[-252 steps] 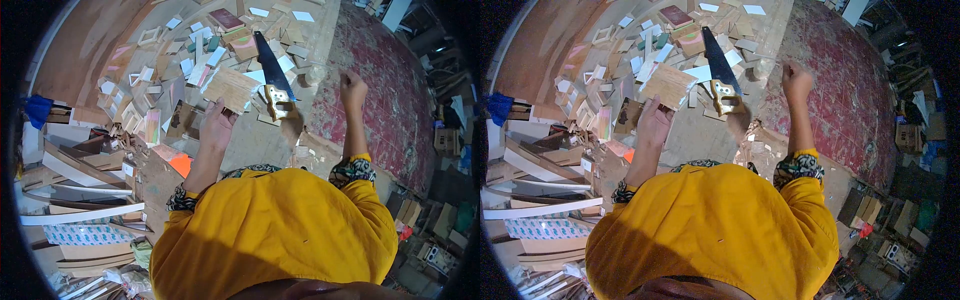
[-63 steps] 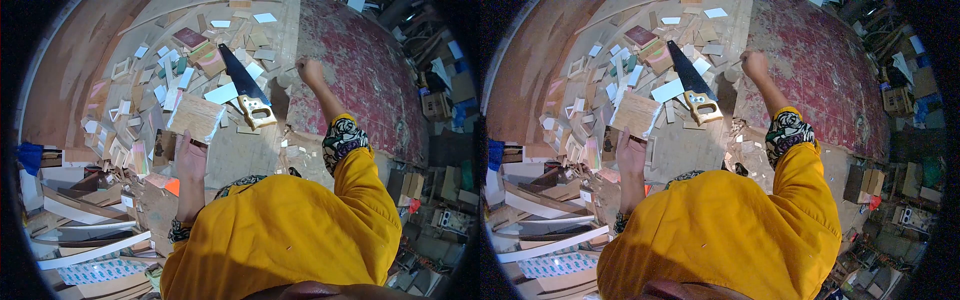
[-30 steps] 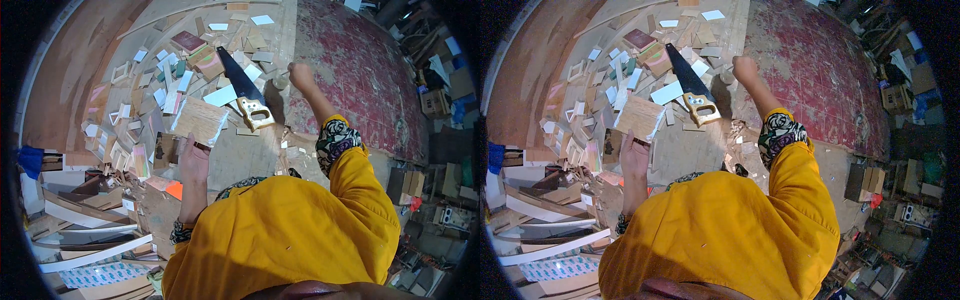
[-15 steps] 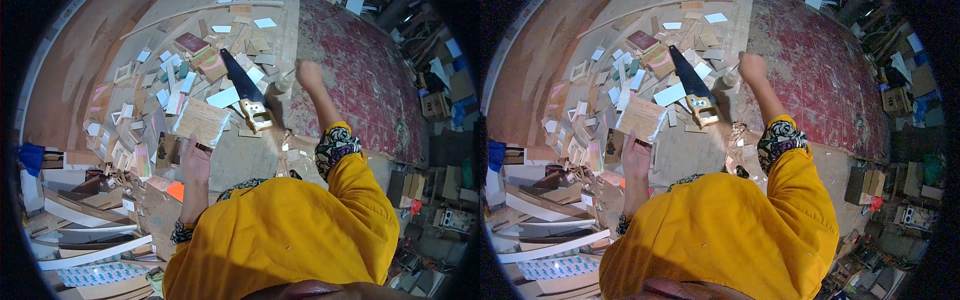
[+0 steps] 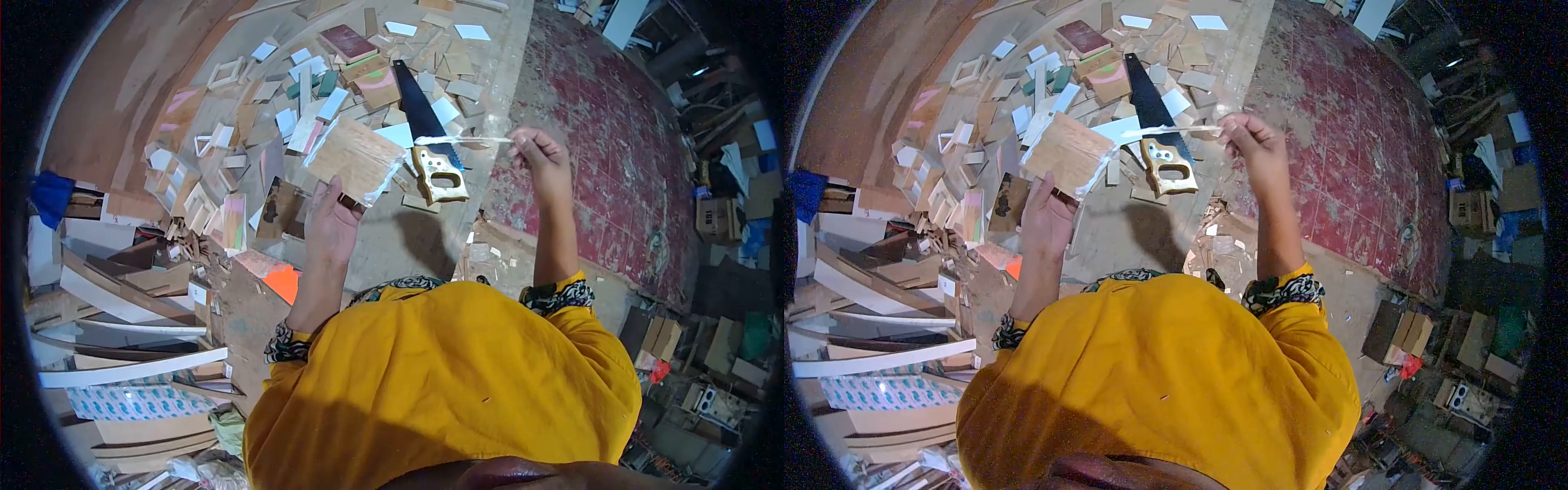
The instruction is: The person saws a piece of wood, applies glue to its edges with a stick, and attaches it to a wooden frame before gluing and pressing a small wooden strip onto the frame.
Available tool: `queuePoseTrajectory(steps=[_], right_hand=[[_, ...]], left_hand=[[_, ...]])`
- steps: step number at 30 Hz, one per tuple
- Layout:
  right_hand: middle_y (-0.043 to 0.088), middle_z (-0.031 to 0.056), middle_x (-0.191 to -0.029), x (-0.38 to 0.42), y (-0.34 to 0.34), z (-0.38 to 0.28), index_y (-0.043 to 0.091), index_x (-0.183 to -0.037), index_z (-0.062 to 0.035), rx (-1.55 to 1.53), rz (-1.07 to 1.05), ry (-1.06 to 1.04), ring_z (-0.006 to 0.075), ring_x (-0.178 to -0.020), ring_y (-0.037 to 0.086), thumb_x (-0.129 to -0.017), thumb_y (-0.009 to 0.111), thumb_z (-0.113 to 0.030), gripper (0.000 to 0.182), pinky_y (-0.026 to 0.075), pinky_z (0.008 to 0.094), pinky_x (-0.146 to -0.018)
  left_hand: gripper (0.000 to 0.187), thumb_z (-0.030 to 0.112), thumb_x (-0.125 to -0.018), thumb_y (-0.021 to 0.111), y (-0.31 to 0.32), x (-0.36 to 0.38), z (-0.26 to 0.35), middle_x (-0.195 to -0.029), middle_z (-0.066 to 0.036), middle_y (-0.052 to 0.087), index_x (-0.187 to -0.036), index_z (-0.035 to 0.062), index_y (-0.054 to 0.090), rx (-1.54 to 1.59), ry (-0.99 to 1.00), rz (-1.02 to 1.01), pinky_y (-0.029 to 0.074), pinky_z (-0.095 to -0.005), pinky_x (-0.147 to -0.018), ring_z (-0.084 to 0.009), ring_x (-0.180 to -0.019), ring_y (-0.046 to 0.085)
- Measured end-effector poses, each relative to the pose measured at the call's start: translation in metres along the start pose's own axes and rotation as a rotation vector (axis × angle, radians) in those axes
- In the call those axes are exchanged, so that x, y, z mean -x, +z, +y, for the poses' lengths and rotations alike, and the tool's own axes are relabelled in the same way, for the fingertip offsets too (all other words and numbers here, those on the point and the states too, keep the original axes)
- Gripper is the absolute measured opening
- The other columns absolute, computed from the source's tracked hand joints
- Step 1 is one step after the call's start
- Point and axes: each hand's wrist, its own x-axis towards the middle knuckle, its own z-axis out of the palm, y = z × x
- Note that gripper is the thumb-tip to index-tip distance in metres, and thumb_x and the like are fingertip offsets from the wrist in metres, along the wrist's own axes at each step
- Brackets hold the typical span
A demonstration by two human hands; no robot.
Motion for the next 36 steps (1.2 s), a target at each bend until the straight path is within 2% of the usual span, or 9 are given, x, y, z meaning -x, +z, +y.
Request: queuePoseTrajectory(steps=[6, 11, 15, 21, 23, 26, 33, 35, 36], right_hand=[[0.059, 0.002, -0.07, 0.01, 0.014, 0.014, 0.062, -0.088, 0.0008, -0.042, -0.098, -0.031, 0.0069, -0.056, 0.049, -0.087, 0.053, -0.011, 0.015, 0.04, 0.0197, -0.051], [0.062, 0.0031, -0.072, 0.022, 0.022, 0.013, 0.064, -0.091, 0.0016, 0.078, -0.036, -0.116, 0.0068, -0.058, 0.051, -0.082, 0.057, -0.003, 0.013, 0.042, 0.0192, -0.053], [0.063, 0.0033, -0.073, 0.029, 0.019, 0.014, 0.066, -0.09, 0.0003, 0.216, -0.116, -0.219, 0.0068, -0.06, 0.052, -0.079, 0.057, 0.002, 0.015, 0.042, 0.0186, -0.055], [0.065, 0.0054, -0.077, 0.032, 0.019, 0.019, 0.068, -0.089, -0.0029, 0.235, -0.039, -0.262, 0.0082, -0.064, 0.055, -0.075, 0.057, 0.008, 0.02, 0.044, 0.0197, -0.058], [0.067, 0.0084, -0.082, 0.032, 0.019, 0.02, 0.068, -0.088, -0.0044, 0.369, -0.005, -0.441, 0.0123, -0.071, 0.061, -0.073, 0.059, 0.008, 0.021, 0.047, 0.0219, -0.062], [0.067, 0.0107, -0.085, 0.035, 0.02, 0.018, 0.068, -0.085, -0.0057, 0.493, -0.016, -0.589, 0.0171, -0.077, 0.064, -0.073, 0.06, 0.006, 0.019, 0.048, 0.0239, -0.065], [0.067, 0.0099, -0.085, 0.045, 0.033, 0.009, 0.068, -0.082, -0.0078, 0.605, -0.067, -0.768, 0.0191, -0.076, 0.065, -0.072, 0.061, 0.003, 0.016, 0.049, 0.0248, -0.062], [0.067, 0.008, -0.084, 0.047, 0.037, 0.009, 0.069, -0.082, -0.0082, 0.652, -0.084, -0.952, 0.0174, -0.074, 0.065, -0.072, 0.061, 0.001, 0.016, 0.048, 0.0239, -0.057], [0.067, 0.008, -0.084, 0.049, 0.039, 0.009, 0.069, -0.082, -0.0082, 0.65, -0.088, -0.953, 0.0174, -0.074, 0.065, -0.072, 0.061, 0.001, 0.016, 0.048, 0.0239, -0.057]], left_hand=[[0.038, 0.014, -0.089, 0.046, 0.005, 0.003, 0.004, -0.121, -0.012, 0.048, -0.123, -0.0001, 0.035, 0.013, 0.011, -0.022, 0.044, -0.0363, -0.091, -0.0229, -0.108, 0.051], [0.036, 0.013, -0.088, 0.048, 0.005, 0.006, 0.008, -0.118, -0.01, 0.049, -0.121, 0.0026, 0.037, 0.05, 0.004, -0.001, 0.045, -0.0341, -0.088, -0.0206, -0.106, 0.051], [0.033, 0.014, -0.088, 0.05, 0.003, 0.006, 0.009, -0.114, -0.008, 0.051, -0.117, 0.0052, 0.039, 0.067, 0.006, 0.04, 0.046, -0.0324, -0.086, -0.0186, -0.103, 0.053], [0.037, 0.012, -0.088, 0.049, 0.001, 0.004, 0.008, -0.119, -0.009, 0.049, -0.122, 0.0038, 0.038, 0.091, -0.007, 0.051, 0.044, -0.0335, -0.089, -0.0201, -0.107, 0.051], [0.036, 0.013, -0.088, 0.05, 0.003, 0.004, 0.008, -0.117, -0.008, 0.05, -0.121, 0.0044, 0.038, 0.09, -0.002, 0.049, 0.045, -0.0328, -0.088, -0.0193, -0.105, 0.052], [0.037, 0.013, -0.088, 0.05, 0.002, 0.003, 0.008, -0.115, -0.008, 0.05, -0.121, 0.0047, 0.038, 0.094, 0.003, 0.043, 0.046, -0.0325, -0.087, -0.0188, -0.104, 0.052], [0.034, 0.012, -0.088, 0.048, 0.007, 0.002, 0.007, -0.116, -0.007, 0.05, -0.121, 0.0049, 0.038, 0.085, 0.037, 0.06, 0.047, -0.0315, -0.085, -0.0179, -0.106, 0.052], [0.034, 0.012, -0.088, 0.048, 0.007, 0.001, 0.006, -0.115, -0.007, 0.051, -0.12, 0.0051, 0.038, 0.09, 0.039, 0.069, 0.048, -0.0316, -0.085, -0.0176, -0.105, 0.052], [0.033, 0.012, -0.088, 0.048, 0.006, 0.0, 0.005, -0.114, -0.007, 0.051, -0.119, 0.0053, 0.039, 0.095, 0.038, 0.075, 0.048, -0.0318, -0.084, -0.0172, -0.104, 0.052]])
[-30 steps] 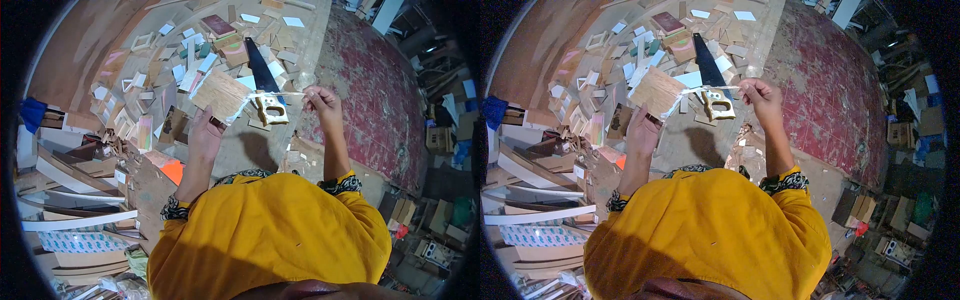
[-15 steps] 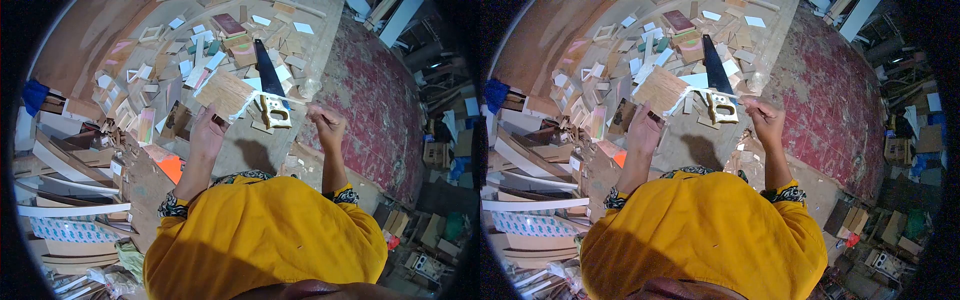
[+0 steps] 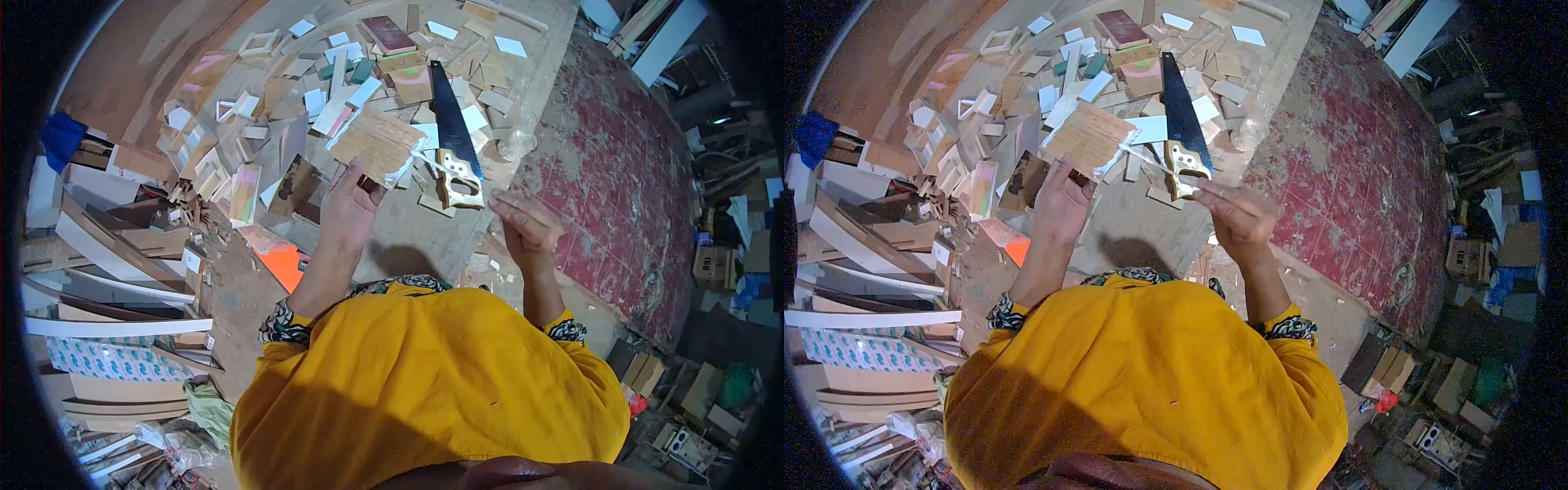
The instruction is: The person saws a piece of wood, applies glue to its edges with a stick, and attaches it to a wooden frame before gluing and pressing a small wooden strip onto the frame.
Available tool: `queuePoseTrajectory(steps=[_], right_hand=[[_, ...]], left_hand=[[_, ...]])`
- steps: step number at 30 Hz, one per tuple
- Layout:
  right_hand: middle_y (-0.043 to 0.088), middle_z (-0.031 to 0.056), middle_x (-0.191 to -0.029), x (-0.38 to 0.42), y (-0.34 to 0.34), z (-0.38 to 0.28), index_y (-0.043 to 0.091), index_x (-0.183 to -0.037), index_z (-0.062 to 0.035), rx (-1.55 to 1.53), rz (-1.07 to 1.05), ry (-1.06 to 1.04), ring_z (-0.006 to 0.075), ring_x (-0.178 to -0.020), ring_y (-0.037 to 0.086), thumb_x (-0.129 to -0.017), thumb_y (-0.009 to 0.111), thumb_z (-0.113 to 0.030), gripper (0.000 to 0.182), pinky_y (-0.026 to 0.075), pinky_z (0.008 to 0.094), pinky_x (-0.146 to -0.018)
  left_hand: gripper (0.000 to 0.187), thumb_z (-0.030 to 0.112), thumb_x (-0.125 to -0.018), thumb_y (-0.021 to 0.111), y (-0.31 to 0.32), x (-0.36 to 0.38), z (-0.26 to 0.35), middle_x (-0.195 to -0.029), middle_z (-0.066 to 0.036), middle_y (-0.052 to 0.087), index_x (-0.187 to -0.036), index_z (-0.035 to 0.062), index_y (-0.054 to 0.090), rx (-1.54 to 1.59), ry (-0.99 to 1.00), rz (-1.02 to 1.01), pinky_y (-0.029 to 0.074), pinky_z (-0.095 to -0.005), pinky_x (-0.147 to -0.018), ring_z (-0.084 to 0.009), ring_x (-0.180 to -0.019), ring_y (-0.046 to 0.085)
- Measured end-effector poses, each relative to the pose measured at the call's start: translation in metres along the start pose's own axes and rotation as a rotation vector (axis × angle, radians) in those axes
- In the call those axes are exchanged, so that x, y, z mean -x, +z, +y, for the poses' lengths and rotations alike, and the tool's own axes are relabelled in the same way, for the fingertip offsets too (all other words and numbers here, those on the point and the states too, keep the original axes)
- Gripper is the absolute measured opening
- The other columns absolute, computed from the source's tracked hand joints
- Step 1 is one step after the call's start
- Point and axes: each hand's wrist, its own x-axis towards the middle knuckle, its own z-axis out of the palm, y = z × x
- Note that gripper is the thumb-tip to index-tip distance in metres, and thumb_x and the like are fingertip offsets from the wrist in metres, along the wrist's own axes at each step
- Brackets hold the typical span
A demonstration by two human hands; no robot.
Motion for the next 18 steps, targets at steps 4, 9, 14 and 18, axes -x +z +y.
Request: queuePoseTrajectory(steps=[4, 9, 14, 18], right_hand=[[0.066, 0.0056, -0.09, 0.004, 0.0, -0.009, 0.068, -0.082, -0.0094, 0.071, -0.113, -0.103, 0.0136, -0.066, 0.062, -0.068, 0.062, 0.0, 0.018, 0.047, 0.0233, -0.052], [0.065, 0.0051, -0.095, 0.006, 0.003, -0.017, 0.068, -0.084, -0.01, 0.074, -0.171, -0.23, 0.0129, -0.064, 0.061, -0.067, 0.062, -0.004, 0.018, 0.047, 0.0235, -0.05], [0.065, 0.0048, -0.097, 0.011, 0.006, -0.019, 0.068, -0.084, -0.0097, 0.06, -0.226, -0.243, 0.0123, -0.062, 0.06, -0.068, 0.061, -0.005, 0.018, 0.046, 0.0225, -0.049], [0.065, 0.0044, -0.098, 0.013, 0.007, -0.022, 0.068, -0.084, -0.01, 0.05, -0.247, -0.246, 0.0118, -0.06, 0.059, -0.069, 0.06, -0.004, 0.018, 0.045, 0.0221, -0.048]], left_hand=[[0.033, 0.013, -0.087, 0.051, -0.004, -0.004, -0.001, -0.113, -0.006, 0.051, -0.119, 0.0059, 0.041, 0.015, -0.006, 0.04, 0.045, -0.0319, -0.085, -0.0178, -0.103, 0.052], [0.027, 0.013, -0.086, 0.053, -0.009, -0.009, -0.005, -0.106, -0.005, 0.054, -0.112, 0.0083, 0.046, 0.026, -0.023, 0.139, 0.046, -0.0289, -0.078, -0.0155, -0.096, 0.054], [0.024, 0.013, -0.085, 0.054, -0.017, -0.012, -0.008, -0.104, -0.004, 0.055, -0.108, 0.0088, 0.047, 0.043, -0.036, 0.108, 0.046, -0.0291, -0.078, -0.0158, -0.095, 0.055], [0.022, 0.012, -0.085, 0.054, -0.015, -0.012, -0.008, -0.101, -0.004, 0.056, -0.106, 0.0088, 0.048, 0.059, -0.038, 0.133, 0.046, -0.0286, -0.078, -0.0161, -0.093, 0.055]])
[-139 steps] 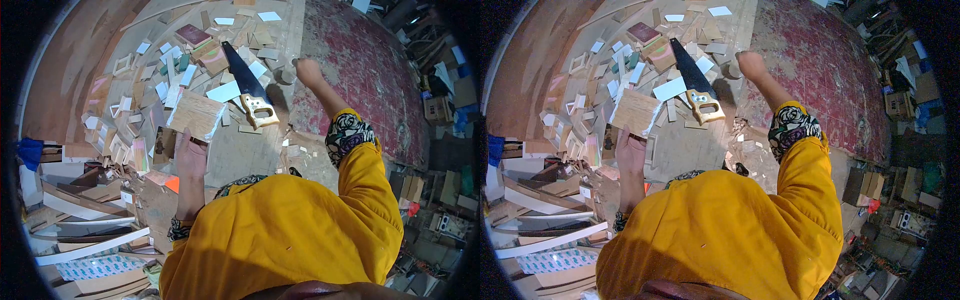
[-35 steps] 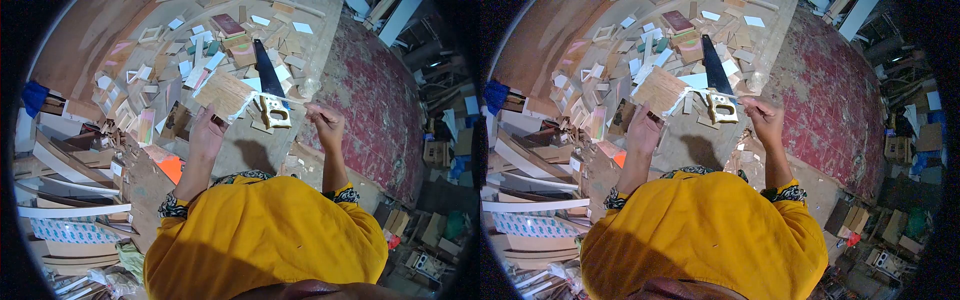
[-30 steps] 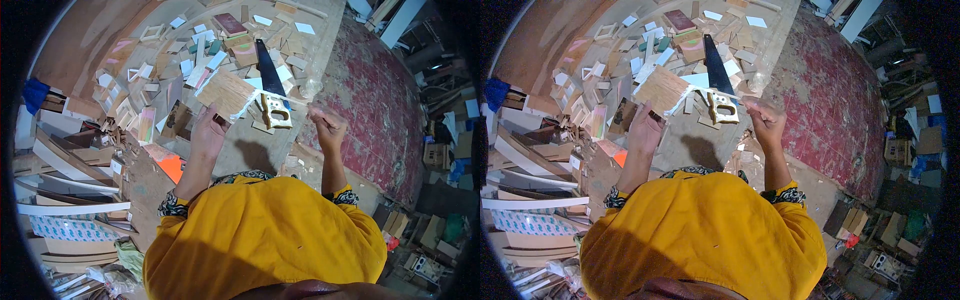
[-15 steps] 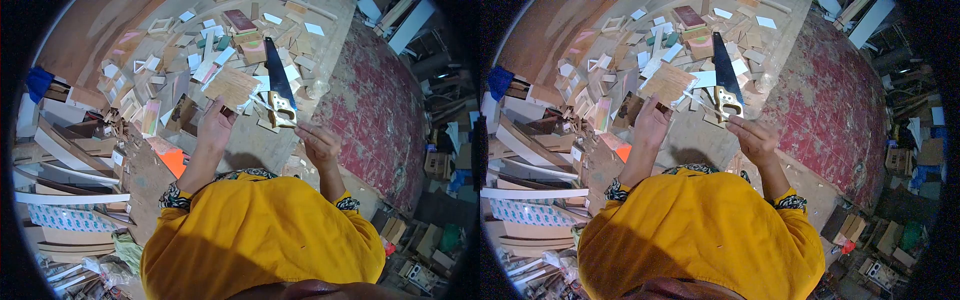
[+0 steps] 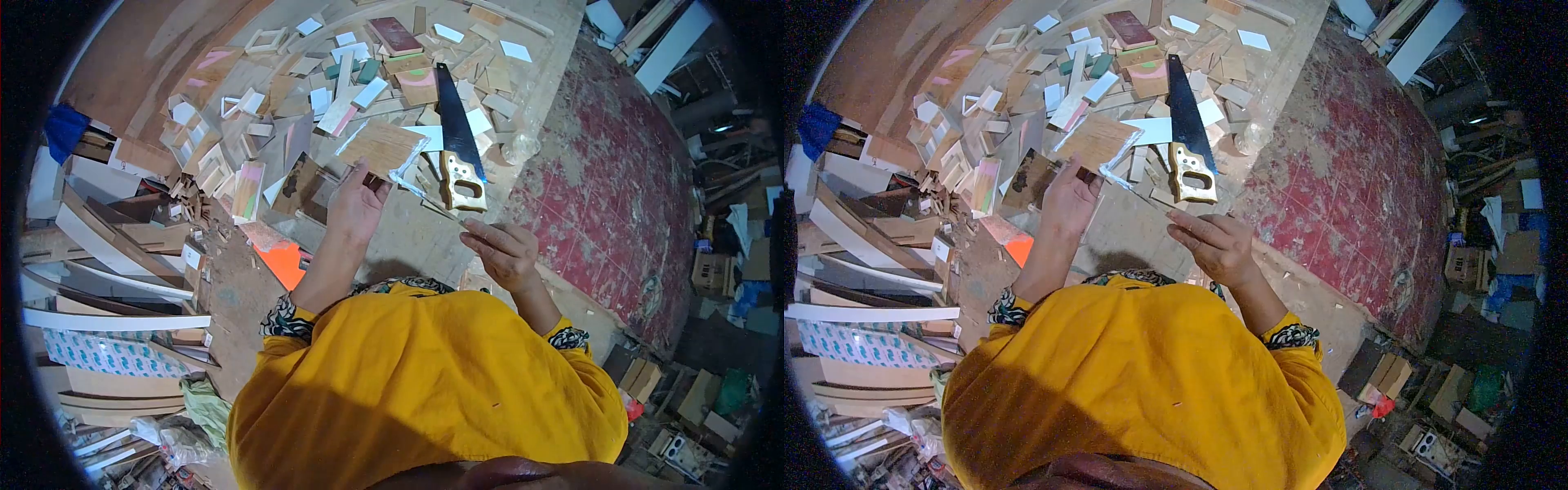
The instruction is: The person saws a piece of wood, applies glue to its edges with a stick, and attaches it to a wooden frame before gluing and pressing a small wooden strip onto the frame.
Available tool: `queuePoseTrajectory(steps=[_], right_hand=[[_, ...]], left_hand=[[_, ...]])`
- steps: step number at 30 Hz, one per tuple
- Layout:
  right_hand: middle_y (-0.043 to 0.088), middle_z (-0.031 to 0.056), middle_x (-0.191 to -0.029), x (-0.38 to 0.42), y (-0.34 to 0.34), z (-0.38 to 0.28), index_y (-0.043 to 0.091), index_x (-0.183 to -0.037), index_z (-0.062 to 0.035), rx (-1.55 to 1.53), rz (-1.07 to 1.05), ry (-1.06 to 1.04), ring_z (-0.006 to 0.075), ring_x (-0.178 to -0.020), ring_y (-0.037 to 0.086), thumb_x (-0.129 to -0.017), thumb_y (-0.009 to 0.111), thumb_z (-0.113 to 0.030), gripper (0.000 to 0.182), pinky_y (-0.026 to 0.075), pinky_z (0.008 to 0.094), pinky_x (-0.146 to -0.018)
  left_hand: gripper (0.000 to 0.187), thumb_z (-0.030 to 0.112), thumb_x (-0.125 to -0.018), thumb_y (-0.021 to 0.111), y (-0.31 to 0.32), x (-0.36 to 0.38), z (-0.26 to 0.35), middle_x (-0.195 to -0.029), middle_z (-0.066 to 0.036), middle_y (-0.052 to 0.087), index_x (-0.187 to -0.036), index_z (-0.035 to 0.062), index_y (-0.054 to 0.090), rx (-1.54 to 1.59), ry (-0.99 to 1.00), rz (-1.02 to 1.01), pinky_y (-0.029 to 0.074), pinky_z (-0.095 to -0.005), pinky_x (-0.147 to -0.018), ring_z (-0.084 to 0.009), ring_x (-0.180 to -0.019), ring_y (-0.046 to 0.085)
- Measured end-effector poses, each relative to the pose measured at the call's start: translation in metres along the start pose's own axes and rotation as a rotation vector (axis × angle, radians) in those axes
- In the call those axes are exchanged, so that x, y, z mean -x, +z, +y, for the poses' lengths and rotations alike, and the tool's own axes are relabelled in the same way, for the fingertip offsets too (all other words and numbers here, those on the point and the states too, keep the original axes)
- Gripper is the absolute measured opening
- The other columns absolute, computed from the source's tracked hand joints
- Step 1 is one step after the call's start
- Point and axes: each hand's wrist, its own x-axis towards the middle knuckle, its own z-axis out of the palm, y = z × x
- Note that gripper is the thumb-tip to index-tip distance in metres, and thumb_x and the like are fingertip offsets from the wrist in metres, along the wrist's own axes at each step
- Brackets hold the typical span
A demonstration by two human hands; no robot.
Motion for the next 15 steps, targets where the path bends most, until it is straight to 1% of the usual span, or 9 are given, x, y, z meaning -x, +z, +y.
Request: queuePoseTrajectory(steps=[4, 6, 7, 9, 10, 12, 15], right_hand=[[0.065, 0.0042, -0.097, 0.002, 0.002, -0.002, 0.068, -0.084, -0.0108, -0.047, 0.014, 0.077, 0.0118, -0.06, 0.058, -0.067, 0.062, -0.003, 0.02, 0.045, 0.0223, -0.049], [0.065, 0.005, -0.096, 0.008, 0.005, -0.001, 0.068, -0.083, -0.0106, -0.058, 0.021, 0.164, 0.0135, -0.061, 0.06, -0.066, 0.064, -0.002, 0.02, 0.046, 0.0229, -0.051], [0.065, 0.005, -0.096, 0.007, 0.006, -0.001, 0.068, -0.083, -0.0106, -0.057, 0.022, 0.166, 0.0135, -0.061, 0.06, -0.066, 0.064, -0.002, 0.02, 0.046, 0.0229, -0.051], [0.066, 0.0059, -0.094, 0.004, 0.008, -0.001, 0.068, -0.084, -0.0105, -0.185, 0.192, 0.229, 0.0161, -0.065, 0.062, -0.068, 0.064, 0.0, 0.02, 0.047, 0.0237, -0.053], [0.066, 0.0059, -0.094, 0.004, 0.008, -0.001, 0.068, -0.084, -0.0105, -0.186, 0.192, 0.23, 0.0161, -0.065, 0.062, -0.068, 0.064, 0.0, 0.02, 0.047, 0.0237, -0.053], [0.066, 0.0066, -0.091, 0.006, 0.009, 0.0, 0.067, -0.084, -0.0102, -0.177, 0.25, 0.332, 0.0184, -0.069, 0.063, -0.07, 0.063, 0.001, 0.019, 0.048, 0.0247, -0.055], [0.066, 0.0061, -0.092, 0.003, 0.013, 0.002, 0.067, -0.085, -0.0109, -0.102, 0.205, 0.302, 0.0184, -0.07, 0.063, -0.068, 0.063, 0.002, 0.022, 0.049, 0.0253, -0.055]], left_hand=[[0.022, 0.012, -0.085, 0.054, -0.001, -0.003, -0.001, -0.101, -0.005, 0.056, -0.106, 0.0083, 0.047, 0.004, -0.004, -0.009, 0.046, -0.0284, -0.077, -0.0159, -0.092, 0.055], [0.022, 0.011, -0.086, 0.053, -0.003, -0.004, -0.001, -0.101, -0.006, 0.055, -0.107, 0.0072, 0.046, 0.009, -0.022, -0.014, 0.047, -0.0288, -0.076, -0.0161, -0.091, 0.055], [0.022, 0.011, -0.086, 0.053, -0.004, -0.005, -0.001, -0.101, -0.006, 0.055, -0.107, 0.0072, 0.046, 0.008, -0.023, -0.014, 0.047, -0.0288, -0.076, -0.0161, -0.091, 0.055], [0.022, 0.01, -0.086, 0.052, -0.005, -0.005, -0.001, -0.101, -0.006, 0.055, -0.107, 0.0067, 0.046, 0.008, -0.042, -0.02, 0.047, -0.0293, -0.074, -0.0161, -0.09, 0.056], [0.022, 0.01, -0.086, 0.052, -0.005, -0.005, -0.001, -0.101, -0.006, 0.055, -0.107, 0.0067, 0.046, 0.008, -0.043, -0.019, 0.047, -0.0293, -0.074, -0.0161, -0.09, 0.056], [0.022, 0.01, -0.086, 0.051, -0.003, -0.004, -0.002, -0.1, -0.006, 0.056, -0.108, 0.0072, 0.046, -0.009, -0.042, -0.027, 0.049, -0.0295, -0.073, -0.0158, -0.089, 0.057], [0.023, 0.01, -0.086, 0.051, 0.005, 0.002, -0.001, -0.099, -0.005, 0.056, -0.108, 0.0081, 0.046, -0.006, -0.034, -0.026, 0.049, -0.0296, -0.074, -0.0158, -0.09, 0.057]])
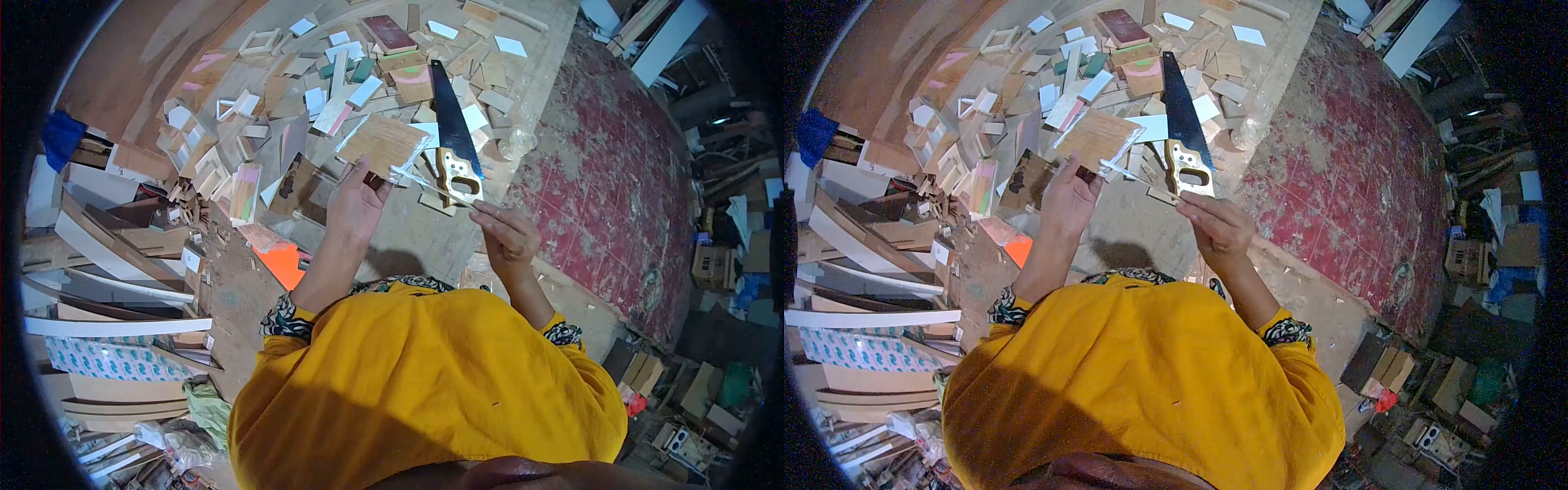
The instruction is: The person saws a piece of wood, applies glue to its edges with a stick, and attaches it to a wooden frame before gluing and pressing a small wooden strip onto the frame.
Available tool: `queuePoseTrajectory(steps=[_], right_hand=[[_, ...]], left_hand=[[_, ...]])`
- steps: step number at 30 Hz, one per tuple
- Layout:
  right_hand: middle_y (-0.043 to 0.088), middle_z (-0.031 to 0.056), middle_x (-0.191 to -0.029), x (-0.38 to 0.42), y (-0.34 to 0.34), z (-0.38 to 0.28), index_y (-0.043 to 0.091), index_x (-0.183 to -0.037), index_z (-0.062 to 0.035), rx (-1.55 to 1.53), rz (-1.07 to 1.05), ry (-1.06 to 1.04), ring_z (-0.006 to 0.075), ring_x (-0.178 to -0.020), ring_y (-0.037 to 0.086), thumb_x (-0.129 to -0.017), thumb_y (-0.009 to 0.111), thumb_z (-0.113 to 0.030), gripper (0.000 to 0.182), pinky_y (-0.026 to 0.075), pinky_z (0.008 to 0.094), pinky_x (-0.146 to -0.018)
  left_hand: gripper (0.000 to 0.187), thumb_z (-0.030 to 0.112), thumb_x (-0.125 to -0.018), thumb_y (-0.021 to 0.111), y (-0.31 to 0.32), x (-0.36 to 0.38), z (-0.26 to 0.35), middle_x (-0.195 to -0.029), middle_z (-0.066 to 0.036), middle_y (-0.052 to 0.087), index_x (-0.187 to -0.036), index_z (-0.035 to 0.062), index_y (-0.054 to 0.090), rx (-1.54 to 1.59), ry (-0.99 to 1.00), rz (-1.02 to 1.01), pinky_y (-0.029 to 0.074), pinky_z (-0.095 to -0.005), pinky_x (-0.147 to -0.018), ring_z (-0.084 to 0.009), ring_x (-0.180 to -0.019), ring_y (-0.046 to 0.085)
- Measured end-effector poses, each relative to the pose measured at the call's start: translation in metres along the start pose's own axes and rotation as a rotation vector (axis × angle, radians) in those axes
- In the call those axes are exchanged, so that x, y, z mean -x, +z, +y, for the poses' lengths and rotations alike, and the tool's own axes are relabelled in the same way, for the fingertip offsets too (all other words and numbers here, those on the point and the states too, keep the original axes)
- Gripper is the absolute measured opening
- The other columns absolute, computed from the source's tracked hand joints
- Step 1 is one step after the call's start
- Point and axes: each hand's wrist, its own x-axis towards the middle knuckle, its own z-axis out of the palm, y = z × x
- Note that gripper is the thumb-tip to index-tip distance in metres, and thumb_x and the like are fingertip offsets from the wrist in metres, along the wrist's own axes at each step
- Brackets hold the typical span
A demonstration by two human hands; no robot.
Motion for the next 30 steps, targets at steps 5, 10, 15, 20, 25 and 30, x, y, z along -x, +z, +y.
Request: queuePoseTrajectory(steps=[5, 10, 15, 20, 25, 30], right_hand=[[0.065, 0.0046, -0.095, 0.008, 0.003, 0.0, 0.067, -0.085, -0.0098, 0.125, -0.115, -0.151, 0.0166, -0.068, 0.062, -0.065, 0.063, 0.0, 0.023, 0.049, 0.0254, -0.055], [0.065, 0.0036, -0.096, 0.005, -0.008, -0.001, 0.067, -0.087, -0.0085, 0.194, -0.208, -0.232, 0.0152, -0.068, 0.06, -0.064, 0.062, -0.002, 0.024, 0.049, 0.0247, -0.055], [0.065, 0.0046, -0.094, 0.003, -0.017, 0.001, 0.068, -0.086, -0.0095, 0.172, -0.212, -0.166, 0.0171, -0.069, 0.06, -0.066, 0.062, -0.001, 0.022, 0.049, 0.0242, -0.056], [0.066, 0.0081, -0.085, 0.018, -0.005, 0.011, 0.067, -0.089, -0.006, -0.288, -0.043, 0.29, 0.015, -0.067, 0.059, -0.074, 0.061, -0.001, 0.017, 0.047, 0.0233, -0.057], [0.065, 0.0074, -0.082, 0.016, 0.005, 0.003, 0.066, -0.092, -0.0021, -0.719, -0.029, 0.857, 0.0107, -0.067, 0.058, -0.079, 0.061, -0.004, 0.014, 0.046, 0.0226, -0.058], [0.065, 0.0074, -0.083, 0.021, 0.015, 0.003, 0.065, -0.093, 0.0005, -0.829, -0.027, 0.986, 0.011, -0.066, 0.058, -0.081, 0.06, -0.008, 0.016, 0.047, 0.0222, -0.059]], left_hand=[[0.023, 0.011, -0.086, 0.052, -0.003, -0.002, 0.002, -0.1, -0.005, 0.056, -0.108, 0.0083, 0.046, -0.001, -0.003, -0.005, 0.049, -0.0296, -0.074, -0.0162, -0.092, 0.057], [0.024, 0.012, -0.086, 0.053, -0.01, -0.006, 0.0, -0.101, -0.005, 0.056, -0.108, 0.0085, 0.046, -0.02, 0.003, 0.024, 0.048, -0.0295, -0.074, -0.0161, -0.092, 0.056], [0.024, 0.013, -0.086, 0.053, -0.01, -0.007, 0.0, -0.1, -0.005, 0.056, -0.109, 0.0085, 0.046, -0.019, 0.013, 0.033, 0.046, -0.0297, -0.076, -0.0163, -0.092, 0.055], [0.027, 0.014, -0.086, 0.053, -0.014, -0.009, 0.0, -0.101, -0.005, 0.055, -0.111, 0.0085, 0.045, -0.044, 0.0, -0.046, 0.046, -0.0289, -0.074, -0.0161, -0.09, 0.055], [0.03, 0.014, -0.086, 0.054, -0.006, -0.004, -0.001, -0.102, -0.004, 0.055, -0.114, 0.0087, 0.043, -0.063, 0.019, -0.067, 0.047, -0.0292, -0.074, -0.0154, -0.091, 0.056], [0.032, 0.014, -0.086, 0.053, 0.002, 0.001, 0.001, -0.104, -0.004, 0.054, -0.116, 0.0091, 0.041, -0.026, 0.036, -0.079, 0.05, -0.0279, -0.074, -0.0142, -0.095, 0.055]])
